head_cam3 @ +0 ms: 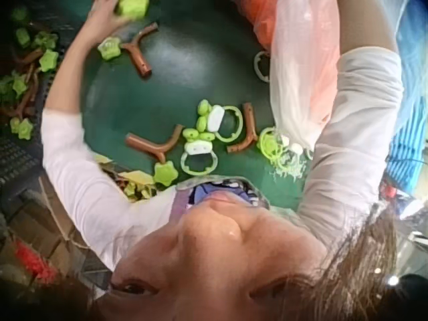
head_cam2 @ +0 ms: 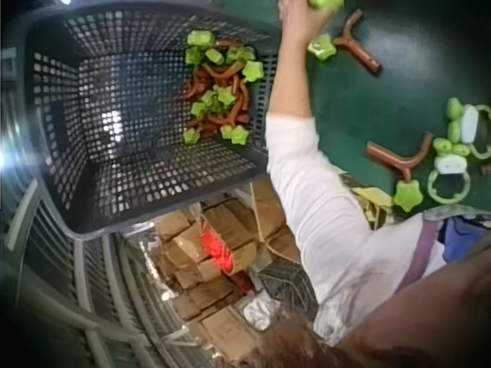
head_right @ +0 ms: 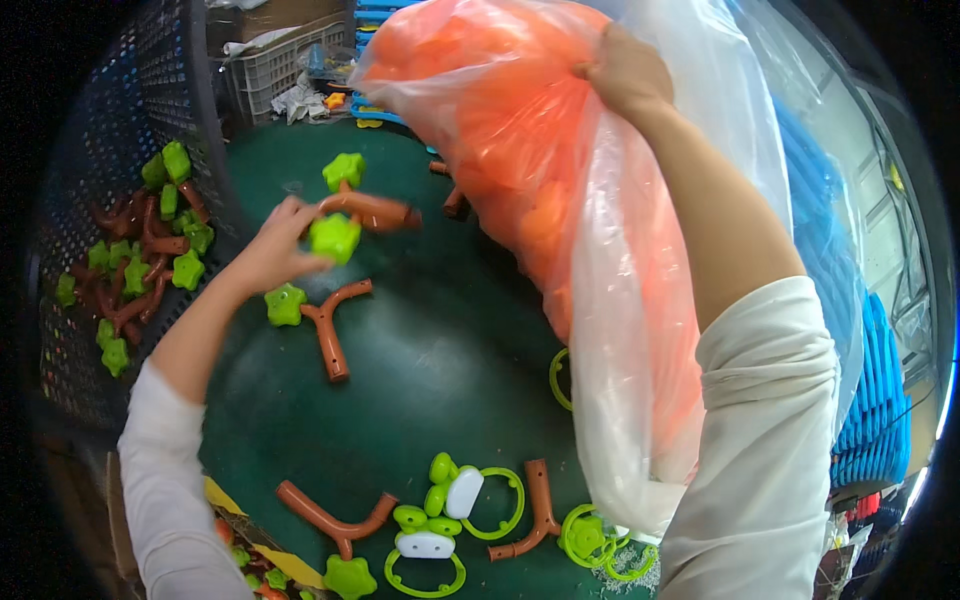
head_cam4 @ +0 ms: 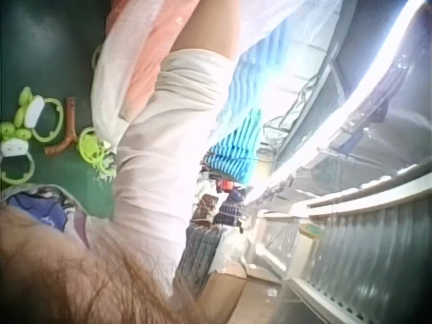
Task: The person assembles small plastic toys by inserting orange and green parts into a white base, then uses a power drill to fasten screws. The person repeats this process for multiple toy units on a green workbench.
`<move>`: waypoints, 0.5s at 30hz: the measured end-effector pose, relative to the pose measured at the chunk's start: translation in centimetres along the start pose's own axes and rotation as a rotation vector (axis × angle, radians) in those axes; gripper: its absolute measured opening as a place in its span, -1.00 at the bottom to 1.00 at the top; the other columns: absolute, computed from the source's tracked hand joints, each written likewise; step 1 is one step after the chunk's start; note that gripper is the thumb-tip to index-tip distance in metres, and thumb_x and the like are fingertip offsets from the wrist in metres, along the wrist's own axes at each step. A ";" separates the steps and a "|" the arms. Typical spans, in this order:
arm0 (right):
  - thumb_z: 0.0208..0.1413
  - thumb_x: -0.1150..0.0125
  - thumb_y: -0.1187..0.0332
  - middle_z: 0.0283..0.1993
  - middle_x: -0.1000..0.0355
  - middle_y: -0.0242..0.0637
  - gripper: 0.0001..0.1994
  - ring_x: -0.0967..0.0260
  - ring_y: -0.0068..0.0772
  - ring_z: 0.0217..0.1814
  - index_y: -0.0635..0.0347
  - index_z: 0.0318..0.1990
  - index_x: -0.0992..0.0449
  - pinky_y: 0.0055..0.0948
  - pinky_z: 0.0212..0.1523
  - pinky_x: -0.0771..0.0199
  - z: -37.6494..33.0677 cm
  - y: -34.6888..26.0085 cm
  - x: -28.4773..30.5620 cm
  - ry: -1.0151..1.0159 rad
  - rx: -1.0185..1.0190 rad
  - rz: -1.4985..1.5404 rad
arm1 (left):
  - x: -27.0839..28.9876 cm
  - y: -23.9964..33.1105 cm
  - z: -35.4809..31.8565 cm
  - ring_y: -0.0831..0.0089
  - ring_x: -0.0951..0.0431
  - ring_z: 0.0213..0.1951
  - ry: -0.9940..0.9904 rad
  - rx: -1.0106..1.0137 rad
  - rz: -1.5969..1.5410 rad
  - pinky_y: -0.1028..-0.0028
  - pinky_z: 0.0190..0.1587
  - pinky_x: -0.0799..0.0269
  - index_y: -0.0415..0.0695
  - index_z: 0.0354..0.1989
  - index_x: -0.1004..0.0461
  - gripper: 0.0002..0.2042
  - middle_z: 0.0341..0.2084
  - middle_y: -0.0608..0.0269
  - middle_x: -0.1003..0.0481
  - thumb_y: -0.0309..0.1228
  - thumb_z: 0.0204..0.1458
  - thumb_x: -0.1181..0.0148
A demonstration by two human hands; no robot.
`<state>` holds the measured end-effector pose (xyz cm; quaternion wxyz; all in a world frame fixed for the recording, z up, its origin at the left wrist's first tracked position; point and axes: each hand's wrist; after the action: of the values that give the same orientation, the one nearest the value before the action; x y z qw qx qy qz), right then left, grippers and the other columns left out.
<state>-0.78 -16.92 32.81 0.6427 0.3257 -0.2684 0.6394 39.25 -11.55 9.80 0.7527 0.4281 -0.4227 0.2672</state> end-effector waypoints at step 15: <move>0.09 -0.35 0.02 -0.05 -0.59 0.02 -0.55 -0.52 0.07 0.05 0.18 -0.02 -0.57 -0.18 0.06 -0.46 0.1 1.9 0.3 0.328 -0.117 0.079 | -7.5 6.5 9.1 -0.08 -0.43 0.09 0.034 -0.102 -0.054 0.09 0.08 -0.44 -0.23 -0.02 -0.45 -0.63 0.00 -0.09 -0.42 -0.25 0.11 -0.27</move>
<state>-2.68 -16.85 33.21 0.6702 0.1681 -0.2095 0.6919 26.84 -16.61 8.52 0.7877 0.3958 -0.4112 0.2319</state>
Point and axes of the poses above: each hand's wrist, its own z-axis towards the middle knuckle, its own x-axis out of the back of the hand, y = z × x
